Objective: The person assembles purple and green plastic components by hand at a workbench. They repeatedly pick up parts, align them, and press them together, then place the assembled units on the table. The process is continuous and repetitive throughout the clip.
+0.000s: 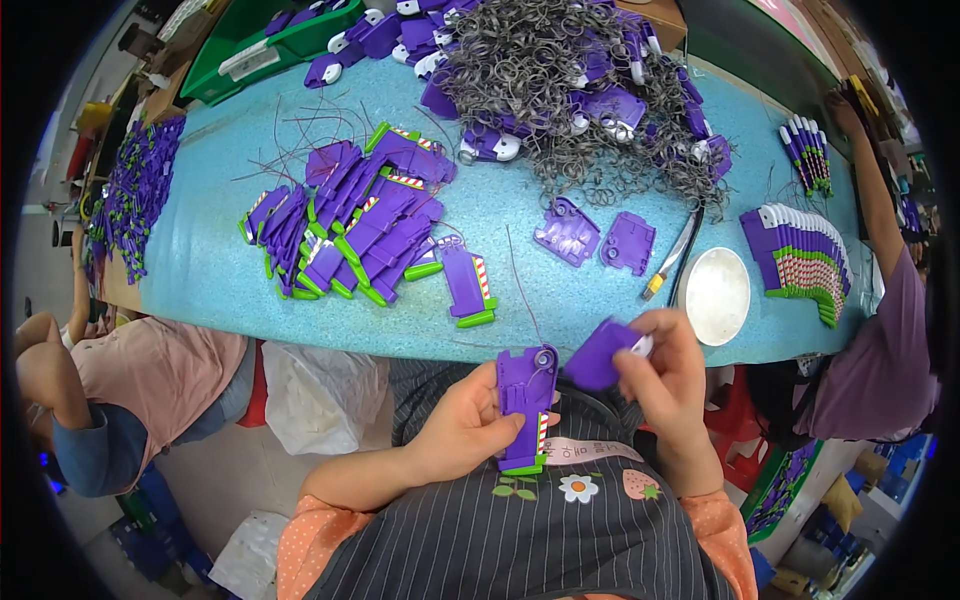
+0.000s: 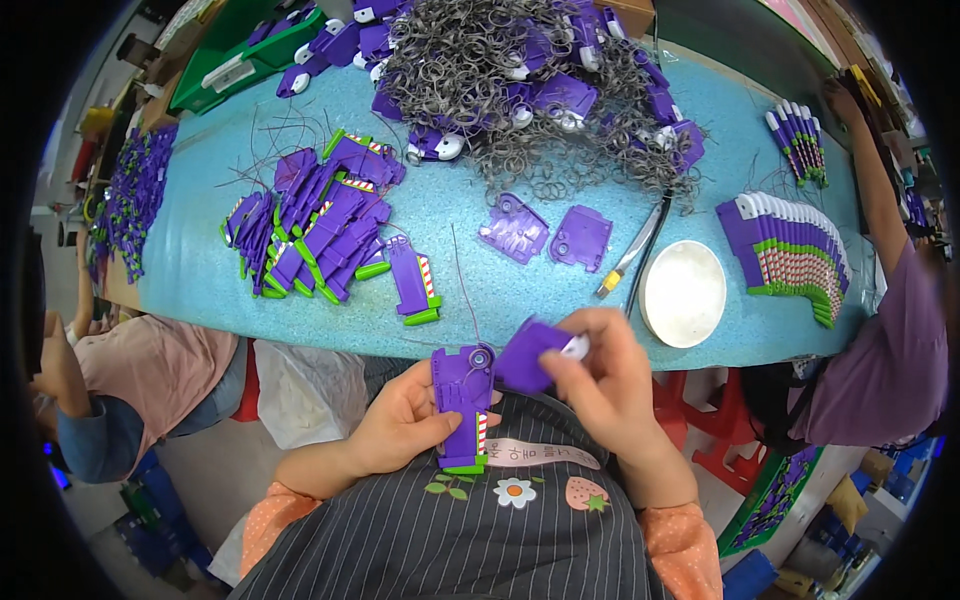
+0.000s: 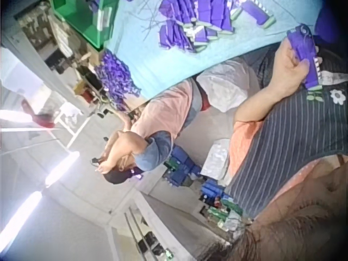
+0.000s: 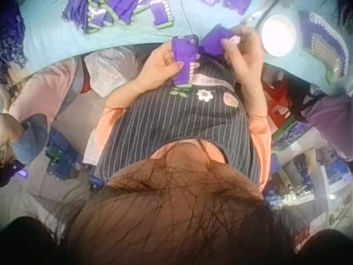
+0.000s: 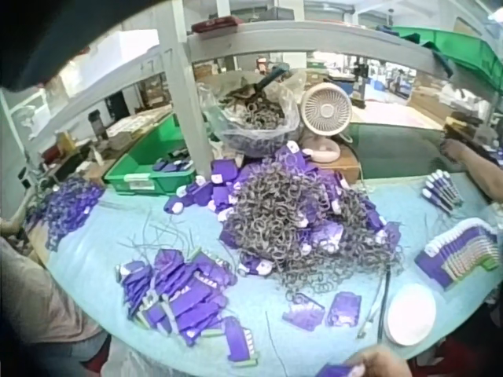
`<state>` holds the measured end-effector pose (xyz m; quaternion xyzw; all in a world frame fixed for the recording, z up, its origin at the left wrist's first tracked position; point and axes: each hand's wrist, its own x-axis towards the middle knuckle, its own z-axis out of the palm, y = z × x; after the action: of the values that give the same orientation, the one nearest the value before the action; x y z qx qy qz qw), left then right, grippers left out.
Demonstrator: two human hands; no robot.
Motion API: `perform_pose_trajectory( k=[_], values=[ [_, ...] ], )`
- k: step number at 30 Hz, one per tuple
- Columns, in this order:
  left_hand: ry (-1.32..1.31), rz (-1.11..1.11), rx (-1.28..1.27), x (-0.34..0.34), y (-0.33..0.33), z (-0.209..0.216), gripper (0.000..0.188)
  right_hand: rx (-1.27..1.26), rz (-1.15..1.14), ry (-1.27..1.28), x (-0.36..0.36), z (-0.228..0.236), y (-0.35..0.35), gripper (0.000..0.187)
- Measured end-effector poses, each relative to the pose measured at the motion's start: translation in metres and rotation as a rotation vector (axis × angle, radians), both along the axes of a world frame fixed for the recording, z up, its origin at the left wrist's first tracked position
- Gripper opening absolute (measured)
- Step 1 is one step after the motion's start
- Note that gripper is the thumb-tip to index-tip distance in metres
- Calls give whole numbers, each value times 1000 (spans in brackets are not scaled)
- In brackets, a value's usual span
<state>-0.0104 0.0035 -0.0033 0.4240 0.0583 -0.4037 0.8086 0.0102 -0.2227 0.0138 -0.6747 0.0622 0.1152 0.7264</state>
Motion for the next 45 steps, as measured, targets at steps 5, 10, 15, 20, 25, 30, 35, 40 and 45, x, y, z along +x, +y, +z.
perform_pose_trajectory(
  k=[5, 10, 15, 20, 25, 30, 35, 40, 45],
  values=[
    [-85, -108, 38, 7, -7, 3, 55, 144, 263, 28, 3, -6, 16, 24],
    [-43, -144, 60, 10, -7, 11, 55, 127, 284, 97, 8, -12, 21, 24],
    [-131, -143, 95, 7, -8, 7, 46, -13, 271, -10, 2, -13, 23, 27],
    [-433, -155, 343, 10, -13, 16, 34, 79, 117, 89, -5, 4, 27, 34],
    [-608, -153, 352, 7, -13, 17, 33, 447, -19, 243, -8, -1, 27, 28],
    [-664, -139, 315, 5, -9, 10, 30, 716, 119, 487, -10, -14, 19, 19],
    [-569, 24, 276, -4, -11, -9, 24, 592, 111, 301, -9, -16, 29, 17],
    [-467, -42, 188, 16, -7, -14, 27, 43, 145, -152, -7, -19, 32, 21],
    [-728, -192, 334, 49, -6, 10, 23, -113, 238, -252, 4, -13, 14, 24]
  ],
)
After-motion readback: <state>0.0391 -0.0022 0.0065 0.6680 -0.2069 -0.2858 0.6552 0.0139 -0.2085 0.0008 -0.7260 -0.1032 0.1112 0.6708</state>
